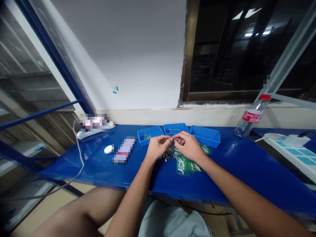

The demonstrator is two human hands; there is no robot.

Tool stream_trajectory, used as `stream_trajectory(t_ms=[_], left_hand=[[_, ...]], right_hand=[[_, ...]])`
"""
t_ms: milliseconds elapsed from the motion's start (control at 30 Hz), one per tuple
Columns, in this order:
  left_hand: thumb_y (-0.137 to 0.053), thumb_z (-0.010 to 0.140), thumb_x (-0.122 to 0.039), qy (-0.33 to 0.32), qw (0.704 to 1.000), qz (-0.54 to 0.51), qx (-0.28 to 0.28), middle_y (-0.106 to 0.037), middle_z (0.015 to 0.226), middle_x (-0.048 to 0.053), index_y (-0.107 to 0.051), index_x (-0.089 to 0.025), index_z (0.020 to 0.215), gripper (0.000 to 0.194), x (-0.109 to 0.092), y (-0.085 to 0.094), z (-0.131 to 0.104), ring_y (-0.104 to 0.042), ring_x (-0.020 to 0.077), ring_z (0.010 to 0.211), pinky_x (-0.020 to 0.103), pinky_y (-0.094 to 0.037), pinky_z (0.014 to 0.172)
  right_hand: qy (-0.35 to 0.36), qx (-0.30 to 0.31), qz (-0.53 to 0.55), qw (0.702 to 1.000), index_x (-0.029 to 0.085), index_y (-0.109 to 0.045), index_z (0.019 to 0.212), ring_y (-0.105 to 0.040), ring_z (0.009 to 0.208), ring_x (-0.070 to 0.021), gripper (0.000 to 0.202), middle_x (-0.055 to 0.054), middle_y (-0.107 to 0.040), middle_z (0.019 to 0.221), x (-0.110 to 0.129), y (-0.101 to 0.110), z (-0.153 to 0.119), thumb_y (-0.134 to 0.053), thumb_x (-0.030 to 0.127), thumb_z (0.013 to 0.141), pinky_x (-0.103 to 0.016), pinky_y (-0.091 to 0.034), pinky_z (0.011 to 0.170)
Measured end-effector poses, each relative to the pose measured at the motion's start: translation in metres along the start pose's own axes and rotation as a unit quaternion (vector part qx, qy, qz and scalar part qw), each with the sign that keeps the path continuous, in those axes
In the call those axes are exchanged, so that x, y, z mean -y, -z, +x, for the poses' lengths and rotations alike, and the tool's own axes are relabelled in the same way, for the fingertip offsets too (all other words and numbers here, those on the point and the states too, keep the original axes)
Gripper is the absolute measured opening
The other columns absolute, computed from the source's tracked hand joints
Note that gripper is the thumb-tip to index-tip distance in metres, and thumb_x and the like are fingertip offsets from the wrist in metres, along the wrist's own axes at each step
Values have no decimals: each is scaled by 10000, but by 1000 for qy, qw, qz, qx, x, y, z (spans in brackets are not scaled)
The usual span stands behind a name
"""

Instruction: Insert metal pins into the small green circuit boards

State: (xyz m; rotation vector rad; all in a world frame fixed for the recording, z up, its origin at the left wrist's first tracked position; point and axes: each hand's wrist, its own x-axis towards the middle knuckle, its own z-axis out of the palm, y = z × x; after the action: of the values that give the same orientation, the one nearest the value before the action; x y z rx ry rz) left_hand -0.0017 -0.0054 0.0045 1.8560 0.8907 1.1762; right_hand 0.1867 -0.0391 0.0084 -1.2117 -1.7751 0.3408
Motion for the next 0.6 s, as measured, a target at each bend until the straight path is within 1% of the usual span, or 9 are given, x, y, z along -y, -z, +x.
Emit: stream_trajectory(t_ms=[67,133,200,300,367,433,600], left_hand=[[-677,934,-472,-1,999,42,22,-823,887,75,-821,-166,956,339,-4,2,-2,-785,246,818,303,-627,741],[-657,944,-489,-6,998,54,38,-827,906,65,-828,-179,971,355,-6,3,-2,-787,249,837,296,-620,747],[-669,942,-457,-10,998,48,40,-830,969,66,-825,-185,1019,323,-5,4,-2,-792,253,884,303,-624,786],[-715,915,-367,1,999,22,24,-826,1012,81,-814,-174,1060,261,1,2,1,-797,254,911,326,-638,827],[-741,894,-311,7,1000,8,13,-826,1007,87,-811,-168,1053,225,6,0,2,-800,247,907,338,-646,848],[-757,878,-271,5,1000,4,5,-827,991,84,-813,-172,1037,196,9,-1,3,-802,237,899,347,-649,871],[-759,868,-218,-1,1000,-27,-7,-825,1021,72,-816,-184,1039,183,9,-1,4,-800,228,944,363,-645,924]], right_hand=[[-10,-8,11,1000,220,-742,962,-668,746,-200,147,-43,-715,873,-1,0,0,-653,243,847,-346,-569,700],[-21,-5,34,999,220,-730,984,-702,787,-213,154,-49,-744,905,-3,0,0,-664,256,849,-356,-593,734],[-15,4,41,999,222,-728,998,-724,821,-222,157,-62,-764,970,-3,-1,0,-663,272,864,-375,-609,778],[-13,8,37,999,226,-733,982,-742,837,-229,141,-73,-772,1024,-2,-1,-1,-655,306,896,-394,-616,806],[-40,-4,60,997,223,-720,976,-750,848,-238,151,-74,-775,990,-2,-1,-1,-674,348,905,-391,-620,798],[-68,-18,93,993,217,-705,974,-749,857,-245,206,-75,-772,941,-3,-2,-1,-717,405,889,-387,-624,790],[-94,-20,176,980,192,-703,954,-739,871,-239,368,-91,-760,916,-9,-3,1,-798,522,821,-384,-632,802]])
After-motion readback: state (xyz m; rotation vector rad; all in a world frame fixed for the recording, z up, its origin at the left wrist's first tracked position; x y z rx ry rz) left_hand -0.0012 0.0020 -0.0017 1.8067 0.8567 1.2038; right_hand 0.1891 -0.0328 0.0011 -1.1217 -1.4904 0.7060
